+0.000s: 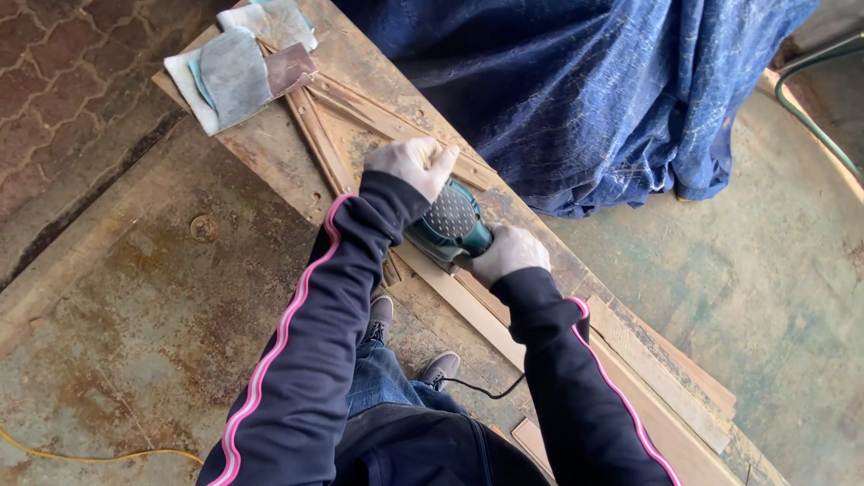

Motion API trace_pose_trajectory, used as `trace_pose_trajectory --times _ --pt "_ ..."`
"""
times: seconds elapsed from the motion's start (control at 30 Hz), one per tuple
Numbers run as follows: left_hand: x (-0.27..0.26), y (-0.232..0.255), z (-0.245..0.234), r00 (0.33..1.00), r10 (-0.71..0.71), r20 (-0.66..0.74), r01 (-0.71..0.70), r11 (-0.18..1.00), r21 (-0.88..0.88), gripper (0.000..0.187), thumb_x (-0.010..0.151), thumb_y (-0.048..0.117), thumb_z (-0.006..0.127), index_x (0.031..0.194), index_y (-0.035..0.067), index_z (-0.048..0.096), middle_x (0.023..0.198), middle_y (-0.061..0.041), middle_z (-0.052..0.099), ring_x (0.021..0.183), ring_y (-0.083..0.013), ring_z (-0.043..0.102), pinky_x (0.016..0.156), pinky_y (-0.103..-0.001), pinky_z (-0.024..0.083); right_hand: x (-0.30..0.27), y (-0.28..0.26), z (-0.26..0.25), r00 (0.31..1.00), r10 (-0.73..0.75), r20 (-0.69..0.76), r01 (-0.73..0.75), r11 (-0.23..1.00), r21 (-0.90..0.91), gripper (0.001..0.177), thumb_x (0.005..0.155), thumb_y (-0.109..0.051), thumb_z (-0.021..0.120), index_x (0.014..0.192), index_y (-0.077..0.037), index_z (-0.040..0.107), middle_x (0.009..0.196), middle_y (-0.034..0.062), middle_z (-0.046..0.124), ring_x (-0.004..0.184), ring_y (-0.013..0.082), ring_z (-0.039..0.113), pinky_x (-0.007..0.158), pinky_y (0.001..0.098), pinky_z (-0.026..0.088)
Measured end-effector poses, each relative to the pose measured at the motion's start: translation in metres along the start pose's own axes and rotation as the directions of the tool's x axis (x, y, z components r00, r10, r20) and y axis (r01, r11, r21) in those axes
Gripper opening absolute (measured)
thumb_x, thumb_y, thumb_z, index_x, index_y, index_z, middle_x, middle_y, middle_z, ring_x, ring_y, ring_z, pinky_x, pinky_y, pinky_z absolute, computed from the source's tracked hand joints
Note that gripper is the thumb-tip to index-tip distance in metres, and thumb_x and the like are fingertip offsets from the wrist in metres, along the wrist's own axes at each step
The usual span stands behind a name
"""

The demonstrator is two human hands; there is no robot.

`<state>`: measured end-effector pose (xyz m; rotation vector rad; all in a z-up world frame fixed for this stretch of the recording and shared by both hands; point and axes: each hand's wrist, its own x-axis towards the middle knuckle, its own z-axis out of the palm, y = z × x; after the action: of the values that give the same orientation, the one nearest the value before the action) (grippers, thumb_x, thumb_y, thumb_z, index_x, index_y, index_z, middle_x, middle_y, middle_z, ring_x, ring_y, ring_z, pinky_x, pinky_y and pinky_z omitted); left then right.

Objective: The recorder is using a power sander to smooth several long wooden planks on a workbench.

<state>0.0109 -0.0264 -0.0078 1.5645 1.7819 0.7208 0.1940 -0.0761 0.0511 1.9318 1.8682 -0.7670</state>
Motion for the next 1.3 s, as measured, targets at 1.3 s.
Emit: trace_pose_trajectory --times 1.3 --pt "-0.104 0.167 0.213 0.974 0.159 0.159 -0.148 0.986 -0.077 0.051 0.097 0.053 0.052 0.091 0.007 0.073 0.077 -0.021 0.073 0.074 -0.0363 0.073 0.073 -0.05 0.054 -0.081 0.279 0.049 0.945 0.325 0.024 -0.326 0.942 0.079 0.068 0.061 -0.06 0.087 0.112 -0.016 0.077 0.096 0.0157 0.08 0.095 0.0319 0.077 0.091 0.0426 0.058"
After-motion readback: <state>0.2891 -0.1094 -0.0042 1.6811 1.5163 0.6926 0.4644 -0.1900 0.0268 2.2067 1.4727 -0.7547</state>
